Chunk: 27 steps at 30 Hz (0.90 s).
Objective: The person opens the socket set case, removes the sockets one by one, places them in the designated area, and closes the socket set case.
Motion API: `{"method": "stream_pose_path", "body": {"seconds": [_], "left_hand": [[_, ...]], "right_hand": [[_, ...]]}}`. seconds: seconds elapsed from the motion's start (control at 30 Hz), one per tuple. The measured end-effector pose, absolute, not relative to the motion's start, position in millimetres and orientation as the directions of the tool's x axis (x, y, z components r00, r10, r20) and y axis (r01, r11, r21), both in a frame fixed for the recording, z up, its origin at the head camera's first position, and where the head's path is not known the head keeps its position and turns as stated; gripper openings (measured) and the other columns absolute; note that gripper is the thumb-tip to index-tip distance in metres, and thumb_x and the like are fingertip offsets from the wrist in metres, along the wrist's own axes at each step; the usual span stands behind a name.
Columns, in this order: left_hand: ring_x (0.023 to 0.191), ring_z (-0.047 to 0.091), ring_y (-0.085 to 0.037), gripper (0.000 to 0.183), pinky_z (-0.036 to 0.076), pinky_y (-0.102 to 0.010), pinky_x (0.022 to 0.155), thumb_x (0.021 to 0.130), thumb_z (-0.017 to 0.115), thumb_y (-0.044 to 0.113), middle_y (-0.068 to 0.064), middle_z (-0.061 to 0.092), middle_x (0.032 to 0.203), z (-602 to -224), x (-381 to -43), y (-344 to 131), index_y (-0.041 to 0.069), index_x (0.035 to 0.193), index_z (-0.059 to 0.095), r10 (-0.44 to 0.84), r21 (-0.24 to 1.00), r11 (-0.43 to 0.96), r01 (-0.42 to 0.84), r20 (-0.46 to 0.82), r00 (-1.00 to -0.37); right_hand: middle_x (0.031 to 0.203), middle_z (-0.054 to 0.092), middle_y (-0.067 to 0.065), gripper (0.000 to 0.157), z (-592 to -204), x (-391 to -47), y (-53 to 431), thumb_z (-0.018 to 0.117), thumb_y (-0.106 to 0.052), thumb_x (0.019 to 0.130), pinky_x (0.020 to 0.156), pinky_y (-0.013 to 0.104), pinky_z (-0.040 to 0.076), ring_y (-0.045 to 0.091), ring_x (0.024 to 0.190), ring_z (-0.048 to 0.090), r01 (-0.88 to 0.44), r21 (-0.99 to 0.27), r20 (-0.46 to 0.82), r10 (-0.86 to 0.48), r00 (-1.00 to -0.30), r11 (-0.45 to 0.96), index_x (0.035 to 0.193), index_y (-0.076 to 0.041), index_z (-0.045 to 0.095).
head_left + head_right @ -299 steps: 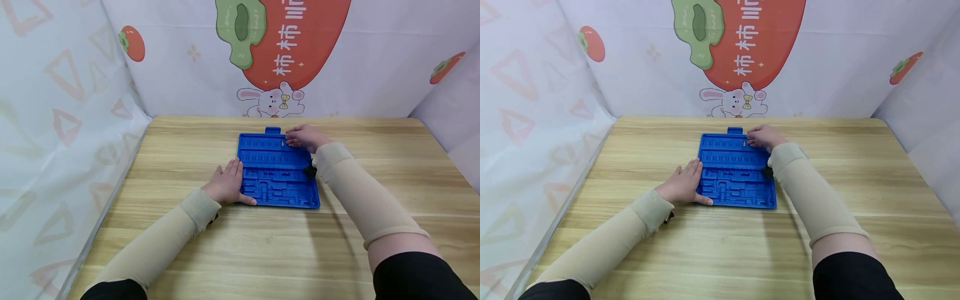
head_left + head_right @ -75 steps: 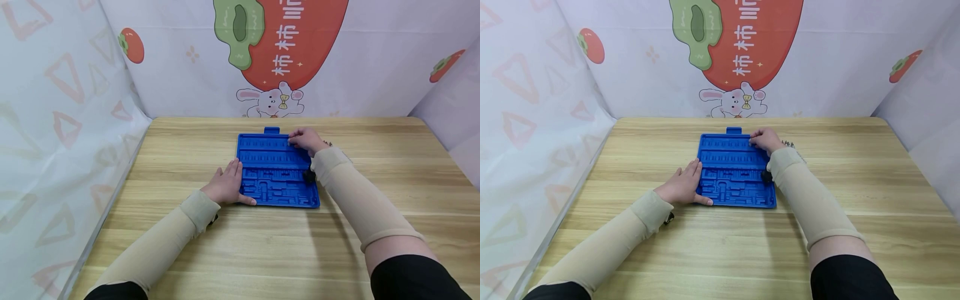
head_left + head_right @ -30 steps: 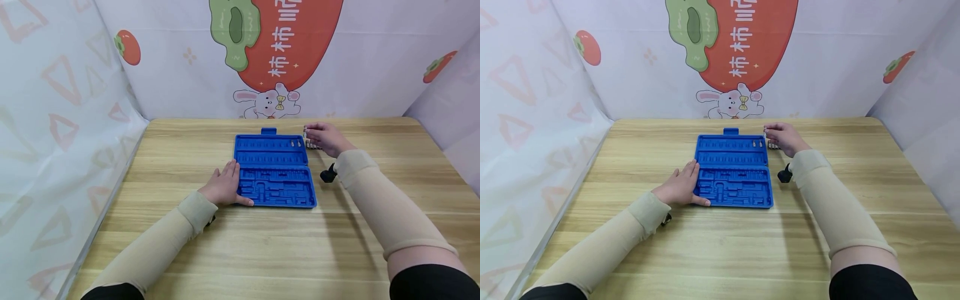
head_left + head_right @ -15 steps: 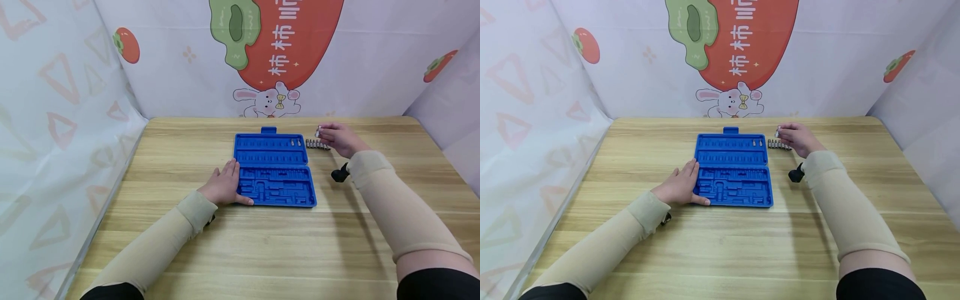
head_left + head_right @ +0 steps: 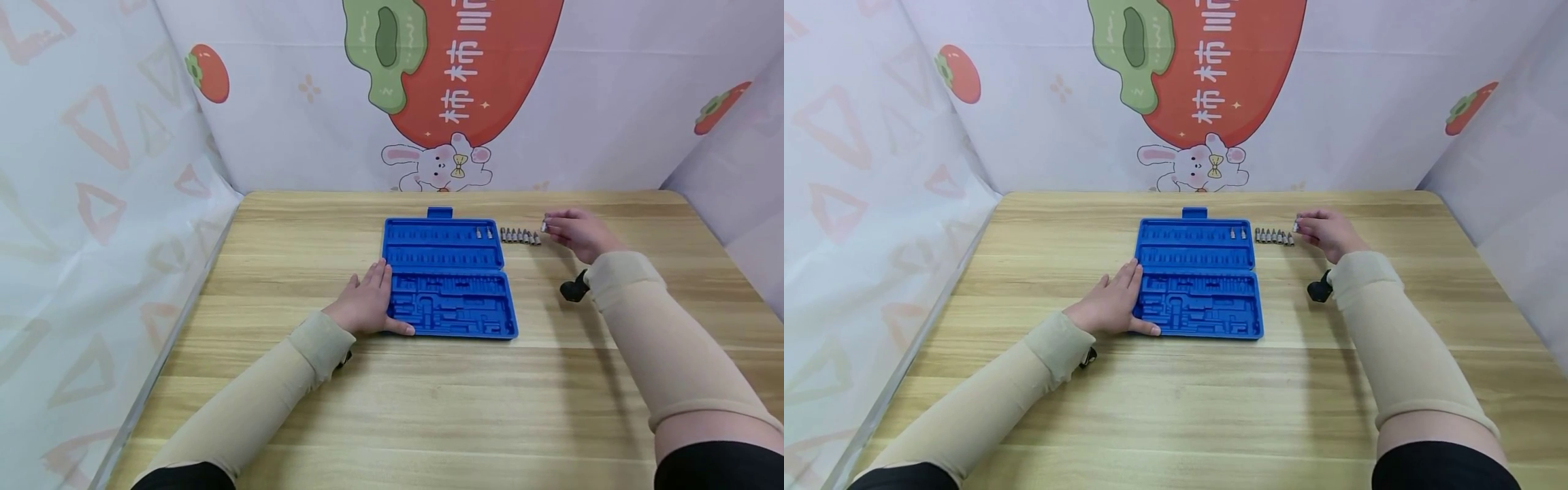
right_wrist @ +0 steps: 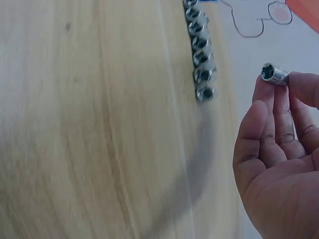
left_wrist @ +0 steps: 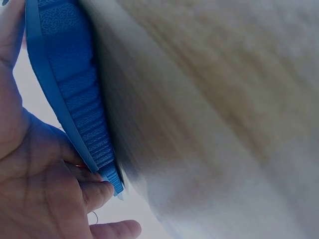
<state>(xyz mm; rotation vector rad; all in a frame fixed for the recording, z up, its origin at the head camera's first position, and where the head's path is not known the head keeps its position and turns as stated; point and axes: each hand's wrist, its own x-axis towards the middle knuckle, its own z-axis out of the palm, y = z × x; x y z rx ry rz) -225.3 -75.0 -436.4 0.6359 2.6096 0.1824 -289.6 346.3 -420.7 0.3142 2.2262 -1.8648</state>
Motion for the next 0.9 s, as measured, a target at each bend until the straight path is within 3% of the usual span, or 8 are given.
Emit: {"method": "stream_pose_path", "body": {"seconds": [0.1, 0.37, 0.53, 0.9], "left_hand": [[0.158, -0.002, -0.031, 0.131, 0.008, -0.058, 0.123, 0.081, 0.069, 0.077, -0.016, -0.006, 0.172, -436.5, -225.4, -74.6, 0.000, 0.164, 0.003, 0.465, 0.223, 0.885, 0.408, -0.393, -0.793], [0.158, -0.003, -0.031, 0.131, 0.008, -0.058, 0.123, 0.081, 0.069, 0.077, -0.016, -0.006, 0.172, -435.6, -225.5, -75.3, 0.000, 0.164, 0.002, 0.467, 0.227, 0.884, 0.408, -0.394, -0.792], [0.158, -0.003, -0.031, 0.131, 0.008, -0.058, 0.123, 0.081, 0.068, 0.077, -0.016, -0.006, 0.172, -437.2, -226.0, -74.9, 0.000, 0.164, 0.002, 0.466, 0.224, 0.885, 0.409, -0.394, -0.792], [0.158, -0.003, -0.030, 0.131, 0.008, -0.058, 0.123, 0.082, 0.069, 0.076, -0.016, -0.007, 0.172, -437.6, -225.3, -75.3, 0.000, 0.164, 0.002, 0.465, 0.222, 0.885, 0.409, -0.392, -0.794]], "right_hand": [[0.098, 0.062, -0.013, 0.037, -423.6, -288.9, 352.3, 0.054, -0.012, 0.108, 0.085, 0.018, 0.052, 0.001, 0.090, 0.062, 0.331, -0.922, -0.328, 0.053, -0.943, 0.201, 0.141, 0.003, 0.048], [0.085, 0.067, -0.010, 0.013, -432.4, -290.3, 359.7, 0.054, -0.003, 0.106, 0.075, 0.017, 0.055, 0.002, 0.078, 0.064, 0.344, -0.919, -0.338, 0.064, -0.939, 0.194, 0.118, -0.001, 0.058], [0.082, 0.068, -0.010, 0.010, -436.7, -291.4, 359.4, 0.055, -0.004, 0.106, 0.073, 0.017, 0.055, 0.002, 0.076, 0.065, 0.337, -0.920, -0.333, 0.057, -0.941, 0.200, 0.110, -0.005, 0.064], [0.080, 0.065, -0.013, 0.021, -440.8, -296.2, 355.2, 0.057, -0.008, 0.106, 0.072, 0.018, 0.054, 0.001, 0.074, 0.062, 0.341, -0.870, -0.333, 0.086, -0.939, 0.355, 0.122, 0.006, 0.057]]}}
